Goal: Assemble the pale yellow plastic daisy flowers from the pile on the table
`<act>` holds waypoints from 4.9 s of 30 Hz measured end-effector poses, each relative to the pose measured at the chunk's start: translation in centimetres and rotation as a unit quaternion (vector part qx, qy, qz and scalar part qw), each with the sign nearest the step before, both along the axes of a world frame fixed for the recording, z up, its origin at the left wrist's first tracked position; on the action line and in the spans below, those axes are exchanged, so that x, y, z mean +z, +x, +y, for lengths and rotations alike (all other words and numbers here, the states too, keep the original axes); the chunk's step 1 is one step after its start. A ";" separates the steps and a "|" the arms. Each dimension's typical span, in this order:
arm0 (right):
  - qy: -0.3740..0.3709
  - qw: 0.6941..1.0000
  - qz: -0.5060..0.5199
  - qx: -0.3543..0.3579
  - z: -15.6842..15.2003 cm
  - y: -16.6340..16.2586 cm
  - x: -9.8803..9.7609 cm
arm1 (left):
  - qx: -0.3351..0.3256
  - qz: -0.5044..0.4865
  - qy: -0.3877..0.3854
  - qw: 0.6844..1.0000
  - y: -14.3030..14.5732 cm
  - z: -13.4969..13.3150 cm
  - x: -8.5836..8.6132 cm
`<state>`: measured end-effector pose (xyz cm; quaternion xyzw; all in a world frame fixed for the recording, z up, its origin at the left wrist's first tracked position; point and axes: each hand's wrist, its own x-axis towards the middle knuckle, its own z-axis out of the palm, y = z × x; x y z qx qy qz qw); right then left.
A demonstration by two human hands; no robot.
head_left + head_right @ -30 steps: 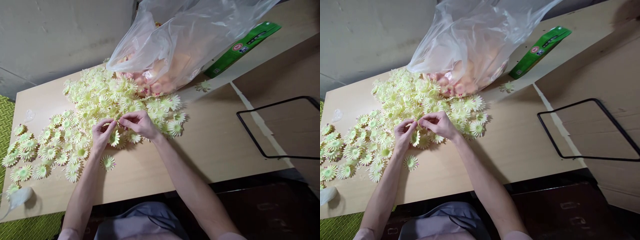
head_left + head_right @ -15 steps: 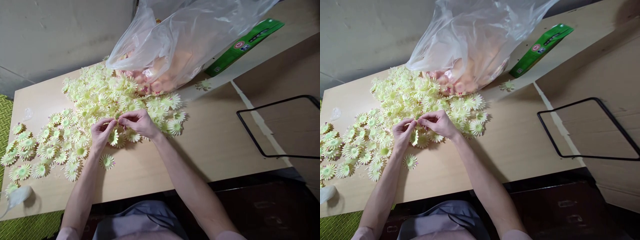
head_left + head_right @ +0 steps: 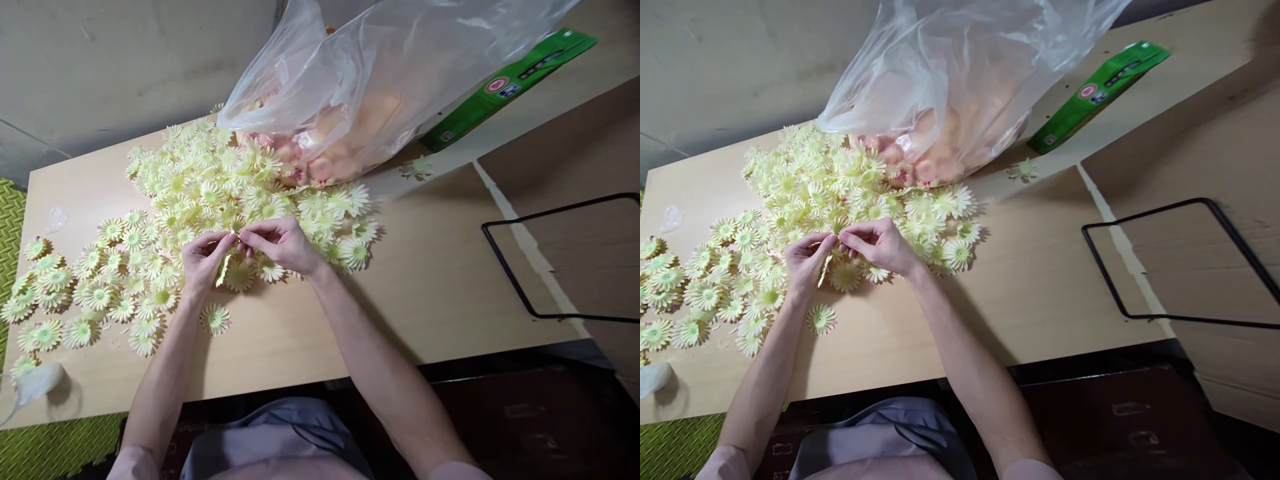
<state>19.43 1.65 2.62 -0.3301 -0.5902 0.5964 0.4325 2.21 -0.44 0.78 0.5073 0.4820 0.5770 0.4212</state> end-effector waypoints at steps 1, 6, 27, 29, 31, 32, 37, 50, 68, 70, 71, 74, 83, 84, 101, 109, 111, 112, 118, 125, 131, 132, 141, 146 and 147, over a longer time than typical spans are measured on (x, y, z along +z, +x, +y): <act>-0.002 1.000 -0.001 -0.001 0.0 0.0 0.0 | -0.001 0.000 0.000 1.000 0.0 0.0 0.0; -0.007 1.000 0.006 0.004 -0.1 0.0 0.4 | -0.007 -0.008 0.003 1.000 -0.1 -0.1 0.0; 0.079 0.995 -0.058 -0.025 0.0 -0.2 -0.5 | -0.037 0.175 0.099 0.979 0.3 -0.3 1.0; 0.090 0.993 -0.068 -0.027 0.0 -0.2 -0.6 | -0.033 0.206 0.118 0.971 0.4 -0.3 1.3; 0.094 0.993 -0.070 -0.029 0.0 -0.2 -0.5 | -0.026 0.211 0.113 0.971 0.3 -0.4 1.3; 0.092 0.993 -0.066 -0.033 0.0 -0.2 -0.4 | -0.021 0.202 0.100 0.974 0.2 -0.4 1.2; 0.038 0.998 -0.009 -0.049 0.1 -0.2 -0.2 | -0.016 0.084 0.014 0.996 0.1 -0.4 0.5; 0.114 0.985 -0.092 -0.095 0.1 -0.2 -0.6 | -0.013 0.049 0.004 0.999 0.8 -0.7 1.0; 0.006 1.000 0.027 -0.014 0.4 0.7 -0.1 | -0.020 -0.132 -0.067 0.989 -0.8 0.2 0.2; -0.001 0.993 0.080 -0.091 0.8 1.2 -0.1 | 0.004 -0.148 -0.049 0.988 -1.1 0.3 0.3; -0.007 0.986 0.104 -0.133 1.0 1.4 -0.2 | 0.016 -0.152 -0.039 0.987 -1.2 0.4 0.4; -0.022 0.971 0.131 -0.199 1.2 1.6 -0.3 | 0.028 -0.127 -0.026 0.991 -1.3 0.2 0.7; 0.019 0.998 0.016 -0.059 0.3 0.4 0.0 | 0.001 -0.058 -0.030 0.998 -0.5 0.2 1.3; 0.018 0.998 0.013 -0.058 0.3 0.4 0.0 | -0.007 -0.068 -0.034 0.997 -0.6 0.2 1.2; 0.008 0.997 0.028 -0.065 0.0 -0.1 0.1 | -0.037 0.008 -0.002 0.999 0.2 -0.5 1.0; 0.012 1.000 0.013 0.004 -0.1 0.5 0.7 | -0.028 -0.010 -0.008 1.000 0.2 -0.4 0.9; 0.015 1.000 0.011 0.005 -0.1 0.6 0.6 | -0.028 -0.012 -0.009 1.000 0.2 -0.5 1.0; 0.015 1.000 0.007 0.003 -0.1 0.5 0.6 | -0.027 -0.012 -0.010 1.000 0.2 -0.5 1.0; 0.018 1.000 -0.004 -0.008 -0.2 0.4 0.5 | -0.021 -0.004 -0.016 1.000 0.2 -0.5 1.0; 0.015 1.000 0.005 -0.008 -0.2 0.5 0.6 | -0.021 -0.007 -0.010 1.000 0.2 -0.4 0.9; 0.010 1.000 -0.004 -0.010 -0.2 0.5 0.7 | -0.024 -0.001 -0.011 1.000 0.2 -0.4 0.8; 0.010 1.000 -0.006 -0.013 -0.2 0.4 0.7 | -0.025 -0.001 -0.011 1.000 0.2 -0.4 0.8; 0.023 0.998 -0.022 -0.053 0.0 0.1 0.3 | -0.093 0.024 -0.018 0.995 0.2 -0.4 1.0; 0.046 0.997 -0.033 -0.052 0.0 0.1 0.3 | -0.071 0.020 -0.022 0.997 0.3 -0.5 1.1; 0.048 0.997 -0.034 -0.050 0.0 0.1 0.3 | -0.066 0.019 -0.026 0.997 0.3 -0.5 1.1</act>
